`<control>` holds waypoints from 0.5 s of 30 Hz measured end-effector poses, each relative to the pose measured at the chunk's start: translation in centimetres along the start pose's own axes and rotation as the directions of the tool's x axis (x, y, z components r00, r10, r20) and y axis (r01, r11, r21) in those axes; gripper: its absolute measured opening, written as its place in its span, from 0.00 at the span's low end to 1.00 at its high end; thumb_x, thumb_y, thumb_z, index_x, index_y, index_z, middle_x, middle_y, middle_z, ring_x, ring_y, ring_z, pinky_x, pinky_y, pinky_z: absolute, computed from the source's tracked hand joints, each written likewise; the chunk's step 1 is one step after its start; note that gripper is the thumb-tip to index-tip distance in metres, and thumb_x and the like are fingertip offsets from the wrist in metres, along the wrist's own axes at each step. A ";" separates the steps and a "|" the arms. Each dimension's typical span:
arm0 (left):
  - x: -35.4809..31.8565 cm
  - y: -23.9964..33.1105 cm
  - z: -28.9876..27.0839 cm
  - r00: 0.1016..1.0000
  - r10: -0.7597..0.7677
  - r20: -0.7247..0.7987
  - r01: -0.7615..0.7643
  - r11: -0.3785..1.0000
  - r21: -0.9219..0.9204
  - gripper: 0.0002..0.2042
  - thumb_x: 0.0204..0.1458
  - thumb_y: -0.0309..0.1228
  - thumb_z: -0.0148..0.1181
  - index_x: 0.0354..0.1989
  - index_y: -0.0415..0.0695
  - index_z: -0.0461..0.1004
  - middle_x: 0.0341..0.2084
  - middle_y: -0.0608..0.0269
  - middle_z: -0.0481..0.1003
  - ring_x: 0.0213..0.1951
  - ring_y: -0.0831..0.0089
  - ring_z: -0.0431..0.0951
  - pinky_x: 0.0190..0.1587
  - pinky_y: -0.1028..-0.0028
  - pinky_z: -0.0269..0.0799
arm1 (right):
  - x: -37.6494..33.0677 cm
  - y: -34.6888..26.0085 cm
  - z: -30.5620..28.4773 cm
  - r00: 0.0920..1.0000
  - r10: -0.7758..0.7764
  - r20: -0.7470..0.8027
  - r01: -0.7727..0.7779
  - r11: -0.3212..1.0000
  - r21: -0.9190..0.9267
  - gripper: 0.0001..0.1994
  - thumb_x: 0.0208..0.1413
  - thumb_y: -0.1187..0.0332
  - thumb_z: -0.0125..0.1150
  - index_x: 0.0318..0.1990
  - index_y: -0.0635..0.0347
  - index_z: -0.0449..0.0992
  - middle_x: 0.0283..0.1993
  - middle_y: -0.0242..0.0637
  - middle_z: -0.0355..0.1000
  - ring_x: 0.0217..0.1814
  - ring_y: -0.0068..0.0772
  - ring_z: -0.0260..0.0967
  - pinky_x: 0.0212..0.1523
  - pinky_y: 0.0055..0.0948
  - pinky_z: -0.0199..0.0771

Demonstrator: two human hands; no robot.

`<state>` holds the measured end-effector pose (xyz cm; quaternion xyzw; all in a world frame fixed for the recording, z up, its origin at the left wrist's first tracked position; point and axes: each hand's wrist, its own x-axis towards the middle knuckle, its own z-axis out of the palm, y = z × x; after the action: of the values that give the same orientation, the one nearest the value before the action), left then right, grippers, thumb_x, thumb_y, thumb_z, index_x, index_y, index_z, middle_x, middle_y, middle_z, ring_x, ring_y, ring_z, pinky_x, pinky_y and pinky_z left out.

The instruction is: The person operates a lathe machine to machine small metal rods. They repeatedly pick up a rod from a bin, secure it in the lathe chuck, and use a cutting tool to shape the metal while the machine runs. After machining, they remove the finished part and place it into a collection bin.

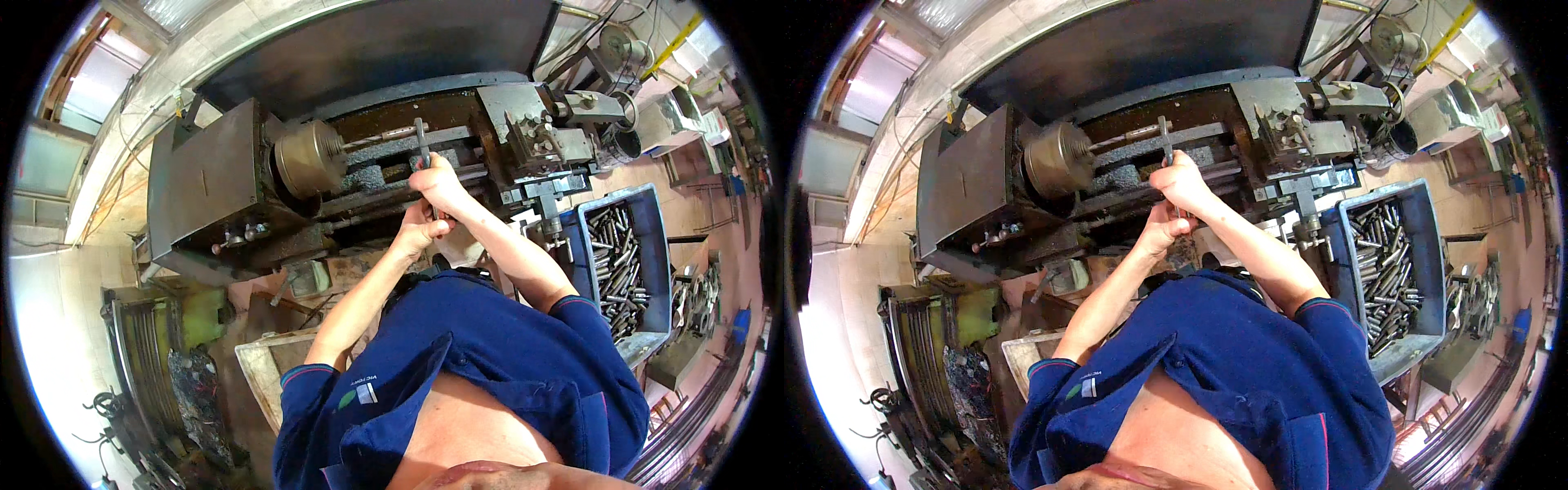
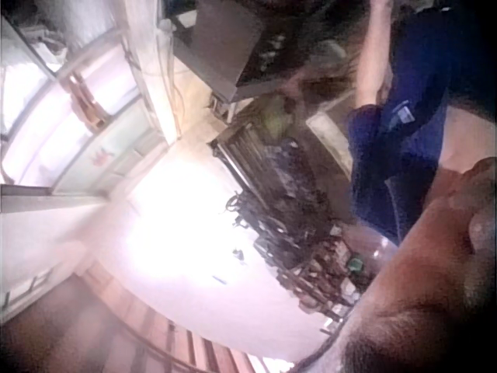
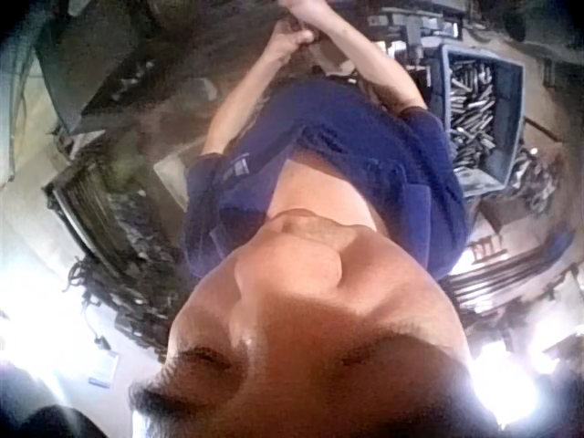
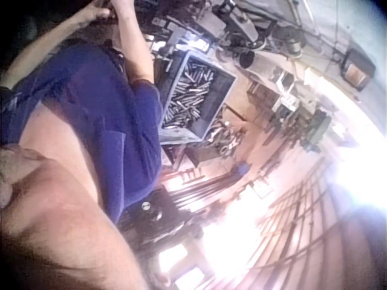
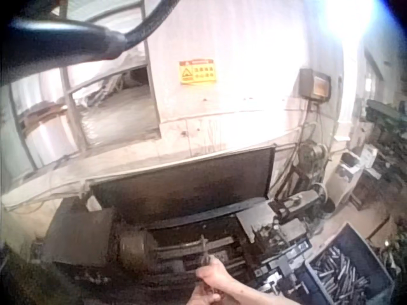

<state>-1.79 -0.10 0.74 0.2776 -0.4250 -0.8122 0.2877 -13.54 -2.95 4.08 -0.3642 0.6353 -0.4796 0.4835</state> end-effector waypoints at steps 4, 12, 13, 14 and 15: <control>-0.9 -0.7 -1.8 0.998 0.063 -0.031 -0.063 0.998 -0.009 0.21 0.32 0.30 0.69 0.34 0.39 0.65 0.24 0.69 0.68 0.27 0.80 0.70 0.26 0.82 0.66 | -0.2 -0.3 2.8 1.000 -0.012 0.015 0.013 0.997 -0.070 0.14 0.33 0.71 0.55 0.31 0.61 0.63 0.21 0.32 0.59 0.21 0.25 0.58 0.19 0.27 0.60; -0.3 -1.3 -2.5 0.991 0.111 0.078 -0.111 0.994 -0.005 0.23 0.33 0.34 0.69 0.37 0.38 0.66 0.28 0.69 0.68 0.31 0.80 0.70 0.32 0.79 0.66 | 0.6 1.7 2.1 0.998 -0.015 -0.062 0.005 0.987 -0.163 0.13 0.32 0.71 0.56 0.30 0.64 0.65 0.24 0.40 0.65 0.28 0.30 0.63 0.29 0.29 0.65; -0.3 -1.7 -2.8 0.989 0.122 0.081 -0.121 0.992 -0.019 0.23 0.33 0.36 0.69 0.37 0.37 0.67 0.28 0.69 0.68 0.30 0.80 0.70 0.31 0.79 0.66 | 0.3 1.4 2.4 0.998 0.010 -0.060 -0.018 0.990 -0.143 0.13 0.32 0.70 0.55 0.30 0.64 0.65 0.24 0.40 0.65 0.28 0.31 0.64 0.29 0.29 0.65; -0.4 -1.2 -2.8 0.987 0.134 0.085 -0.132 0.991 -0.026 0.24 0.33 0.37 0.69 0.36 0.37 0.67 0.27 0.68 0.69 0.30 0.80 0.70 0.31 0.79 0.66 | -0.2 0.6 3.1 0.998 0.032 -0.057 -0.038 0.992 -0.117 0.13 0.32 0.70 0.55 0.29 0.65 0.65 0.24 0.41 0.65 0.28 0.32 0.64 0.30 0.29 0.65; -1.2 -0.5 -3.2 0.995 0.028 0.091 -0.020 0.996 -0.092 0.28 0.31 0.33 0.69 0.42 0.35 0.65 0.32 0.66 0.70 0.36 0.76 0.71 0.39 0.78 0.66 | -0.3 0.2 3.7 0.997 0.054 -0.053 -0.058 0.994 -0.091 0.13 0.32 0.70 0.55 0.29 0.65 0.64 0.24 0.41 0.65 0.28 0.34 0.64 0.30 0.30 0.65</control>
<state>1.15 -0.72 -0.97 0.2212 -0.4036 -0.8391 0.2899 -9.88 -3.59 3.73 -0.3561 0.6787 -0.4449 0.4632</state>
